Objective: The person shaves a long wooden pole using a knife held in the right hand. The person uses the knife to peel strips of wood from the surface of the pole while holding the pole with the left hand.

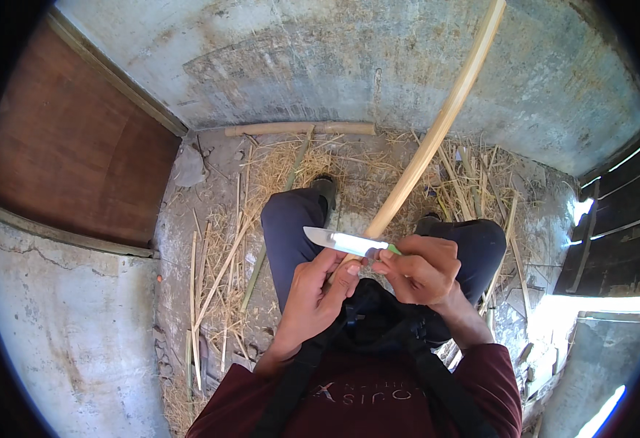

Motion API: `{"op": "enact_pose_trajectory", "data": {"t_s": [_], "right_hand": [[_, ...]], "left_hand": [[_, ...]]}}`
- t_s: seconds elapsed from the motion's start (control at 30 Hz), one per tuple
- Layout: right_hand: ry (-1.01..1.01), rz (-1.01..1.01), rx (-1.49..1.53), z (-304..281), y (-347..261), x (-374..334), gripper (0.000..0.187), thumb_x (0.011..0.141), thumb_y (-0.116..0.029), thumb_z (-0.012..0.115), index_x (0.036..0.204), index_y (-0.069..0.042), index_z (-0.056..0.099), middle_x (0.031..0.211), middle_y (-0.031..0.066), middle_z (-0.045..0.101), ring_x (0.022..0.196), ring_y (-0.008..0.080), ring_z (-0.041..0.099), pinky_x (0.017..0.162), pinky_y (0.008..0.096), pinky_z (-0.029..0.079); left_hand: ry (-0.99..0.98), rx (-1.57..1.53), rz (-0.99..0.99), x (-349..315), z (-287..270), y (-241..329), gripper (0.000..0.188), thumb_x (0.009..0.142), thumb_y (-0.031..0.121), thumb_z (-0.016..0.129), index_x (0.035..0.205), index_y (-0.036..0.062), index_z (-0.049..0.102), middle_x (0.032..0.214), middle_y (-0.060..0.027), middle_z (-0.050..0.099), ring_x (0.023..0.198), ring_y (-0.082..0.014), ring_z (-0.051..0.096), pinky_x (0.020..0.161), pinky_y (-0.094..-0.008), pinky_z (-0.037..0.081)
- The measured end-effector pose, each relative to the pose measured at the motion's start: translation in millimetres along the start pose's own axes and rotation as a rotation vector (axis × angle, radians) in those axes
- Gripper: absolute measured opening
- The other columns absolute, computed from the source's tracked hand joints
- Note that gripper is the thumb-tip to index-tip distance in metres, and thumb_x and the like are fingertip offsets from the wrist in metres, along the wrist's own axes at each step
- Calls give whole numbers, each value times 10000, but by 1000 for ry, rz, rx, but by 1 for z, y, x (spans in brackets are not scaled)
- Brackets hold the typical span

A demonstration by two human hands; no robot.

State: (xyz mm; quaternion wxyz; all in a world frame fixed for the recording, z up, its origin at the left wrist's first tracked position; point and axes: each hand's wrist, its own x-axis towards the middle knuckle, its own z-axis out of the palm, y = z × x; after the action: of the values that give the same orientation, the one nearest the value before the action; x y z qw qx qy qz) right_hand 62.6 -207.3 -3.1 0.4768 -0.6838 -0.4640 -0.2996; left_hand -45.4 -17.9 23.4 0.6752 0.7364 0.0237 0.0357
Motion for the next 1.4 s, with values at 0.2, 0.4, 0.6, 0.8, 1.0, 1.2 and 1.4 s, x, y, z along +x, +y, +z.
{"op": "enact_pose_trajectory", "data": {"t_s": [0.2,0.4,0.6,0.8,1.0,1.2,1.4], "right_hand": [[-50,-16,-13,4,-6,-2,298,806,-170,958,1039,-90,790,754,20,668,570,162,660,475,294,515],[-54,-64,-20,4,-3,-3,332,809,-183,960,1081,-118,780,752,16,663,575,159,664,483,290,524],[-13,-97,-40,2,-3,-2,359,781,-221,994,1056,-141,778,721,15,653,511,155,597,463,282,445],[-48,-100,-93,-6,-8,3,248,832,-137,946,1002,-124,766,715,31,659,545,160,651,464,295,513],[343,186,-83,-25,19,2,157,874,-19,883,955,-101,776,699,118,699,525,187,662,459,311,502],[-2,81,-32,-13,-4,-3,202,819,-77,942,937,-93,778,717,51,663,519,178,636,447,319,461],[-36,71,14,-5,-10,-1,254,789,-117,962,970,-87,786,725,33,644,527,171,629,452,312,470]], "left_hand": [[8,67,47,-2,-2,-5,156,1121,75,623,1201,-43,686,721,-53,658,620,-98,575,567,-295,432],[-25,63,43,-3,-5,-7,146,1120,74,627,1175,-42,697,695,-46,639,596,-97,550,552,-292,414],[-65,65,58,-6,-7,-10,153,1126,85,626,1142,-48,698,685,-43,626,578,-100,518,540,-298,404],[-37,121,96,-6,-4,-12,152,1125,111,641,1151,-29,694,680,-26,615,580,-86,516,542,-287,399],[6,92,-13,-10,-10,-6,129,1119,103,644,1160,-3,703,686,-8,604,604,-55,524,555,-264,398],[29,75,2,-5,-5,1,230,1144,136,611,1266,-23,725,715,-14,617,632,-57,532,569,-255,400],[15,-79,-34,-9,-7,6,316,1182,201,549,1248,-46,735,771,-22,643,615,-51,490,558,-256,390]]}}
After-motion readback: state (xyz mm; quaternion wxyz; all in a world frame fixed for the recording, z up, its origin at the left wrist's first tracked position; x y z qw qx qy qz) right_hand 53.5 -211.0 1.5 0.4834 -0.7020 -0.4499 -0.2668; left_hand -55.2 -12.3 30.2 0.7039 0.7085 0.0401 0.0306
